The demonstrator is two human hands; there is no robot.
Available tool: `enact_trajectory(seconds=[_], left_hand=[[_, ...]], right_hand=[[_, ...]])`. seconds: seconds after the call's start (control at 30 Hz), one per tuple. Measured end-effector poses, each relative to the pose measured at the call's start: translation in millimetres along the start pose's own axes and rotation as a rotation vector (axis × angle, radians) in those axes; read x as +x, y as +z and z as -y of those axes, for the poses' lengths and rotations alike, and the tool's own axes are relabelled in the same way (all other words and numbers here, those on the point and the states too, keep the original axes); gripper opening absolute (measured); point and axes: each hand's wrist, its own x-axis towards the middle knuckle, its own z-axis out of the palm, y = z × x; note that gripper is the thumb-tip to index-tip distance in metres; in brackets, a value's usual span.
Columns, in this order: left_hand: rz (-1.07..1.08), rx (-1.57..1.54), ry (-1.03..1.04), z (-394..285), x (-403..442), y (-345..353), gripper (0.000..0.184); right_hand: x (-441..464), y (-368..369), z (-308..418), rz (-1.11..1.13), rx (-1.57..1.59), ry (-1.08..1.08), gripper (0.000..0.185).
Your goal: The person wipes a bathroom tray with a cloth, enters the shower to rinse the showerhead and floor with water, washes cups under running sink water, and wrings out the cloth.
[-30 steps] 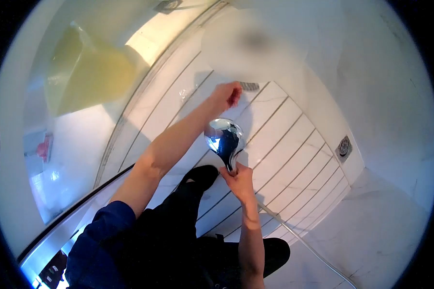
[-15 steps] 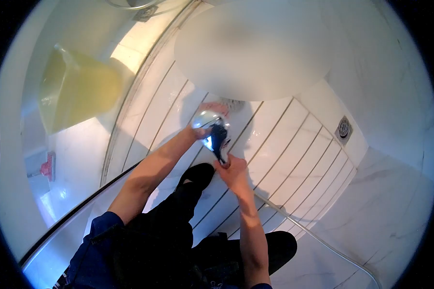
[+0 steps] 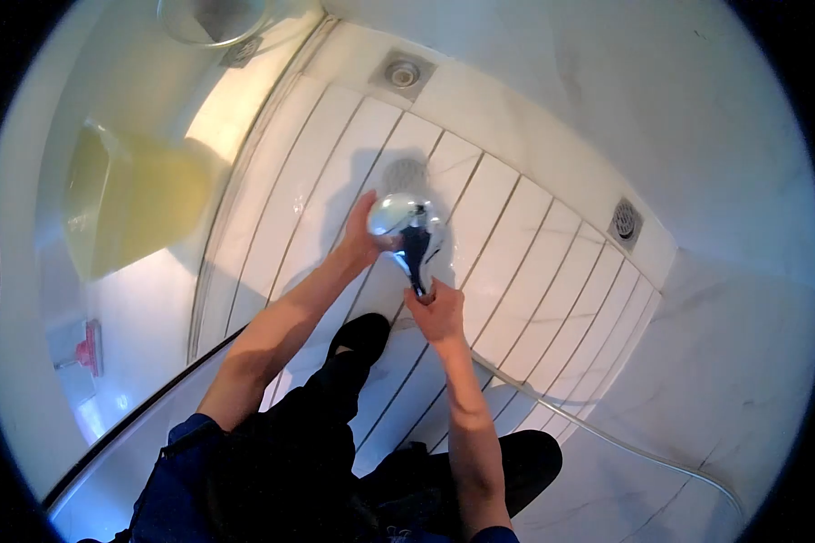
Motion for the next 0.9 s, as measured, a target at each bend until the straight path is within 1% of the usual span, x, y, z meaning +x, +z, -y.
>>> enact_trajectory(seconds=[0.03, 0.07, 0.1, 0.13, 0.17, 0.2, 0.23, 0.27, 0.3, 0.33, 0.37, 0.4, 0.43, 0.47, 0.53, 0.57, 0.6, 0.63, 0.67, 0.7, 0.73, 0.77, 0.8, 0.83, 0.87, 0.9], left_hand=[[0.106, -0.010, -0.025, -7, -22, 30, 0.066], [0.213, -0.019, -0.052, -7, -37, 48, 0.069], [0.269, 0.022, -0.073, 6, -41, 53, 0.066], [0.213, 0.191, -0.058, 20, -44, 71, 0.053], [0.213, 0.438, -0.070, 20, -53, 95, 0.038], [0.220, 0.497, 0.006, 33, -50, 99, 0.032], [0.333, 0.451, 0.029, 44, -43, 101, 0.031], [0.419, 0.470, -0.009, 39, -48, 115, 0.030], [0.437, 0.488, -0.025, 43, -47, 126, 0.029], [0.453, 0.511, -0.045, 49, -47, 135, 0.028], [0.492, 0.528, -0.058, 52, -49, 142, 0.027], [0.535, 0.550, -0.070, 55, -49, 148, 0.027], [0.589, 0.506, -0.099, 61, -46, 152, 0.026], [0.598, 0.512, -0.134, 67, -42, 149, 0.029], [0.475, 0.521, -0.105, 68, -42, 149, 0.031], [0.393, 0.492, -0.033, 65, -38, 145, 0.029], [0.314, 0.462, 0.036, 64, -32, 139, 0.028], [0.218, 0.317, 0.074, 65, -23, 133, 0.031], [0.219, 0.317, 0.070, 61, -23, 138, 0.031], [0.238, 0.286, 0.042, 55, -27, 143, 0.032], [0.255, 0.254, 0.016, 51, -30, 147, 0.033], [0.179, 0.360, -0.158, 58, -24, 144, 0.043], [0.185, 0.365, -0.165, 62, -28, 145, 0.043], [0.219, 0.209, -0.120, 65, -31, 146, 0.051], [0.260, 0.051, -0.087, 69, -30, 151, 0.058], [0.392, 0.029, -0.207, 69, -28, 148, 0.067]], right_hand=[[3, -3, -5, -0.039, 0.037, 0.079, 0.030], [8, -1, -30, -0.092, 0.020, 0.100, 0.027], [9, -10, -36, -0.050, 0.105, 0.177, 0.023], [8, -19, -41, 0.000, 0.188, 0.256, 0.019], [7, -30, -52, 0.062, 0.340, 0.268, 0.016], [4, -43, -58, 0.123, 0.490, 0.285, 0.018], [0, -56, -66, 0.049, 0.726, 0.244, 0.033], [-2, -75, -65, 0.078, 1.220, 0.154, 0.042], [7, -86, -97, -0.120, 1.609, 0.173, 0.045], [16, -101, -79, -0.082, 1.609, 0.101, 0.045], [34, -109, -94, -0.248, 1.451, 0.120, 0.049], [53, -110, -59, -0.232, 1.298, -0.026, 0.042], [81, -107, -66, -0.188, 1.204, -0.110, 0.042], [94, -112, -58, -0.076, 1.213, -0.084, 0.042], [131, -132, -89, 0.526, 1.562, 0.000, 0.042], [125, -127, -68, 0.349, 1.455, -0.041, 0.043], [111, -121, -28, 0.170, 1.340, -0.077, 0.044], [90, -115, 15, -0.123, 1.483, 0.112, 0.047], [89, -117, -8, 0.071, 1.491, -0.033, 0.041], [88, -113, -9, -0.099, 1.019, 0.122, 0.038], [90, -99, -9, -0.285, 0.569, 0.045, 0.031], [92, -86, -9, -0.492, 0.096, 0.066, 0.024], [90, -76, -6, -0.674, -0.497, -0.311, 0.020], [91, -72, -2, -0.695, -0.501, -0.306, 0.020], [90, -73, 7, -0.496, -0.651, -0.327, 0.021], [87, -84, 11, -0.307, -0.809, -0.313, 0.023]])
